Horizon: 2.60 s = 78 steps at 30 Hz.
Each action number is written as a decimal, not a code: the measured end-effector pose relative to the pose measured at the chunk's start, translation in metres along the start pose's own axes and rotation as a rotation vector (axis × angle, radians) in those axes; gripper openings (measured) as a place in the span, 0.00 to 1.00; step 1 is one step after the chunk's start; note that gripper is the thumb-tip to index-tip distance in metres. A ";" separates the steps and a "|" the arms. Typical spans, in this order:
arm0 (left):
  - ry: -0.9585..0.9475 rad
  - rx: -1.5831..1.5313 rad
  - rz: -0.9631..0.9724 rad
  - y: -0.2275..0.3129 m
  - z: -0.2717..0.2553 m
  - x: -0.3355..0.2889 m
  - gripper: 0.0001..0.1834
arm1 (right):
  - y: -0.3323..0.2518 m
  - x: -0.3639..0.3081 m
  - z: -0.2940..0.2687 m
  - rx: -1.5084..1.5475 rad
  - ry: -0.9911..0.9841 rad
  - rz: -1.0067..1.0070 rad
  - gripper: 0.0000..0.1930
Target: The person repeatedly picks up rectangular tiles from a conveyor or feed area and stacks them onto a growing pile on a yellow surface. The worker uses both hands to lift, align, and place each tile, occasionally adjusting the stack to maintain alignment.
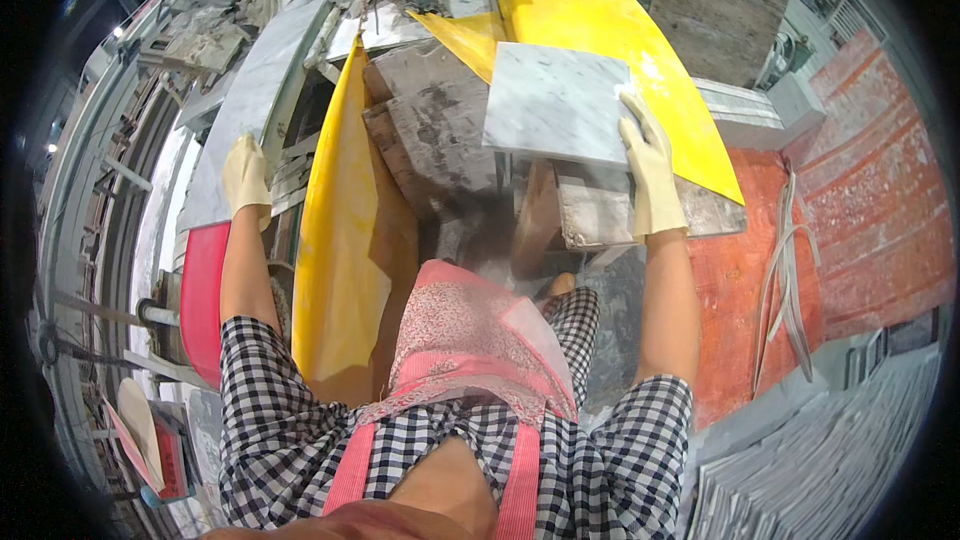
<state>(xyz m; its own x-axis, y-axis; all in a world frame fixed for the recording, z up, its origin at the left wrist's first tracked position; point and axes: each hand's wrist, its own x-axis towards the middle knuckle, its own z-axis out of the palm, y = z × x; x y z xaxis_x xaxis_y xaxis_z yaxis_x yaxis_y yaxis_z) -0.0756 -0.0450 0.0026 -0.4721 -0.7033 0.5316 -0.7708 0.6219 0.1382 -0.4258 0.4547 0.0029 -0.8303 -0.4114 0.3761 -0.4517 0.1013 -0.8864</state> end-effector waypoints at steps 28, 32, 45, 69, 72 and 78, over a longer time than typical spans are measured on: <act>-0.114 -0.134 -0.122 -0.008 0.006 0.007 0.23 | -0.004 -0.004 0.005 0.074 0.035 0.055 0.21; -0.155 -0.220 -0.173 -0.013 0.014 0.010 0.23 | -0.003 -0.001 0.006 -0.099 0.064 -0.006 0.21; -0.088 -0.254 -0.116 0.010 -0.012 -0.004 0.18 | 0.002 0.002 0.004 -0.041 0.031 -0.018 0.21; -0.049 -0.109 -0.029 0.002 -0.002 0.002 0.21 | 0.007 0.004 0.002 -0.003 0.017 -0.022 0.21; -0.019 -0.145 -0.041 0.004 -0.004 0.000 0.21 | 0.006 0.004 0.000 -0.002 0.004 -0.015 0.21; -0.063 -0.167 -0.086 0.012 -0.013 -0.003 0.22 | 0.002 0.002 0.001 -0.016 0.010 -0.012 0.21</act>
<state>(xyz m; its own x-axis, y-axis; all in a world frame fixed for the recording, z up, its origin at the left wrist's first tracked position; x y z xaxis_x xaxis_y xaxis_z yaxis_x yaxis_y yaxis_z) -0.0781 -0.0306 0.0135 -0.4372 -0.7731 0.4595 -0.7302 0.6034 0.3203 -0.4286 0.4532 0.0014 -0.8280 -0.4039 0.3890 -0.4664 0.1109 -0.8776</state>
